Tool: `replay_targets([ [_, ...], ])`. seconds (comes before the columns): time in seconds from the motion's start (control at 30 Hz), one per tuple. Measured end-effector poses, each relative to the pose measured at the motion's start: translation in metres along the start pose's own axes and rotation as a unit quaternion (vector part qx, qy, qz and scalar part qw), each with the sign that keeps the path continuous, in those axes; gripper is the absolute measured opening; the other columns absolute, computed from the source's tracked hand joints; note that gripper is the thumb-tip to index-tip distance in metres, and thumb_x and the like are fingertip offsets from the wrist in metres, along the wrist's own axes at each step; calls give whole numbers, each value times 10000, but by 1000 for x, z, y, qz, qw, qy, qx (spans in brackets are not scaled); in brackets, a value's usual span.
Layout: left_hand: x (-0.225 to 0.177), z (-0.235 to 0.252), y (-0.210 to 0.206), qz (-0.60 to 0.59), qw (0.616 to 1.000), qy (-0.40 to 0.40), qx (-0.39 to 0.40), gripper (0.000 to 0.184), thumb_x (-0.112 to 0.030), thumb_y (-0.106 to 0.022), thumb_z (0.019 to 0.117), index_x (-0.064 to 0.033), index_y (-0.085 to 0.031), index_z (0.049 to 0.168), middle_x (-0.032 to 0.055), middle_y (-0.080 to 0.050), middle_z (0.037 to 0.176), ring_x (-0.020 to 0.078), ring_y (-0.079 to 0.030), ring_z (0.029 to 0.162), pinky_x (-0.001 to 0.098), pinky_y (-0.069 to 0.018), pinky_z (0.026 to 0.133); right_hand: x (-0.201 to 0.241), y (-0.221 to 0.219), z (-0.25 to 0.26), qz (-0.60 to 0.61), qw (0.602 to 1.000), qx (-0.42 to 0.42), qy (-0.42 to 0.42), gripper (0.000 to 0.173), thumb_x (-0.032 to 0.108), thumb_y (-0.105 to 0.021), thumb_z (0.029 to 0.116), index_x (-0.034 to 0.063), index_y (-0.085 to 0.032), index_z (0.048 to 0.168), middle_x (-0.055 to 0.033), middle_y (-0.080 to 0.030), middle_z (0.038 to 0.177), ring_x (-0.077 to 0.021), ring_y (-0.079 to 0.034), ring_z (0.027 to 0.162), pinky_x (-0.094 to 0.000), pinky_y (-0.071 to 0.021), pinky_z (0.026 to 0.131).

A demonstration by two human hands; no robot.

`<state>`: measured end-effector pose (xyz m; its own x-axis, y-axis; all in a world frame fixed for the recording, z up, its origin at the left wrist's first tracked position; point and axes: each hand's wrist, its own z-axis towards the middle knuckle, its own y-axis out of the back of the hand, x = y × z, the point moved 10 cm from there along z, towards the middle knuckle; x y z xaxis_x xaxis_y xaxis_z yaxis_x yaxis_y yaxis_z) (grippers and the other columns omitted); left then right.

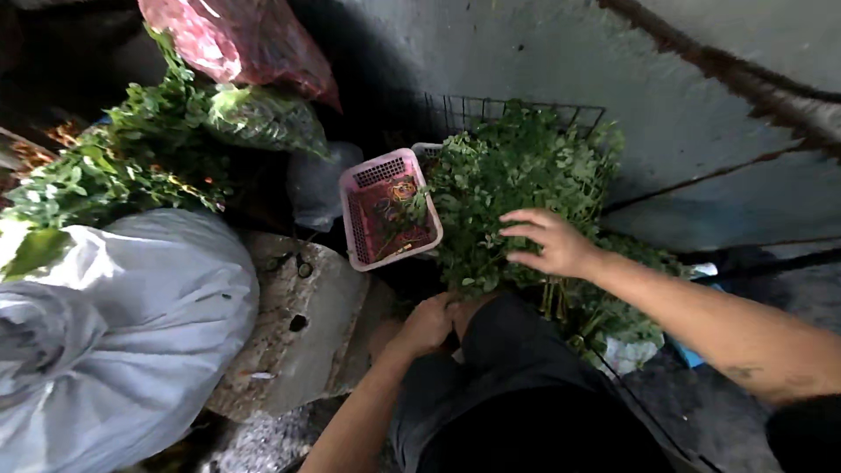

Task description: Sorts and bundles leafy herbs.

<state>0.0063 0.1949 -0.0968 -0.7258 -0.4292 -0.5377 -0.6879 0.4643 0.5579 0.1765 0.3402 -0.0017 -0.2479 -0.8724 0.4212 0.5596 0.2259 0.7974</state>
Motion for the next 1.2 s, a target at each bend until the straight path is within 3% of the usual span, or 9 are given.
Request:
replay_targets([
  [0.1,1,15,-5,-88,996,22,21,355,-272,-410,1116,-65,-546,1371,99,-668,1023,176,-645,806,357,-553,734,-12,40,-7,63,989,-132,7,232,243,-656,974,60,-768,884,-64,-748,1038,-196,-699,1038,-407,-574,957],
  [0.23,-17,11,6,38,998,48,4,436,-353,-379,1114,-65,-576,1374,192,-637,1287,332,-628,1189,564,-494,1017,14,58,4,83,994,-65,-26,240,284,-648,993,97,-768,903,-10,-737,1071,-130,-685,1058,-359,-578,956],
  [0.4,-113,-73,94,345,915,-39,-204,347,-287,-418,1106,-70,-629,1275,199,-708,1101,426,-719,924,604,-577,746,74,67,40,-69,992,100,17,631,603,-722,862,307,-617,1410,-23,-431,1594,-253,-329,1511,-488,-321,1221],
  [0.5,-146,-119,138,417,837,-166,-313,252,-205,-501,1065,-73,-677,1188,168,-725,1020,401,-730,788,584,-582,608,81,80,75,-150,983,102,42,922,661,-788,753,338,-452,1548,-63,-298,1675,-330,-176,1571,-607,-150,1256],
  [0.67,-148,-152,206,474,779,-215,-350,258,-121,-518,1021,-61,-676,1215,180,-715,1036,409,-726,778,605,-576,596,86,101,102,-130,983,-104,74,553,313,-814,845,172,-654,1354,-101,-714,1187,-277,-696,1082,-474,-571,930],
  [0.83,-150,-162,248,577,762,-39,-292,215,-180,-616,1008,-144,-636,1219,138,-687,1039,385,-703,802,593,-560,604,96,137,125,-7,994,-110,26,707,509,-795,853,171,-597,1442,-97,-467,1567,-274,-424,1456,-497,-372,1195],
  [1.0,-208,-197,246,659,692,-47,-290,147,-125,-607,1006,-140,-621,1151,120,-659,966,380,-685,770,553,-537,557,153,211,172,59,993,-68,76,688,489,-767,882,122,-576,1431,-54,-590,1420,-159,-537,1339,-384,-472,1116],
  [1.1,-239,-213,237,682,634,-160,-328,81,-61,-625,947,-92,-603,1019,129,-619,845,377,-654,658,540,-494,459,183,176,201,-71,988,74,117,745,588,-748,849,193,-565,1455,-36,-603,1400,-207,-531,1322,-506,-386,1128],
  [1.2,-249,-223,233,689,604,-191,-353,53,-18,-576,948,-64,-565,972,129,-590,797,377,-642,636,525,-479,449,188,154,203,34,986,151,68,351,273,-716,975,90,-638,1264,-37,-699,1090,-113,-673,957,-341,-562,869],
])
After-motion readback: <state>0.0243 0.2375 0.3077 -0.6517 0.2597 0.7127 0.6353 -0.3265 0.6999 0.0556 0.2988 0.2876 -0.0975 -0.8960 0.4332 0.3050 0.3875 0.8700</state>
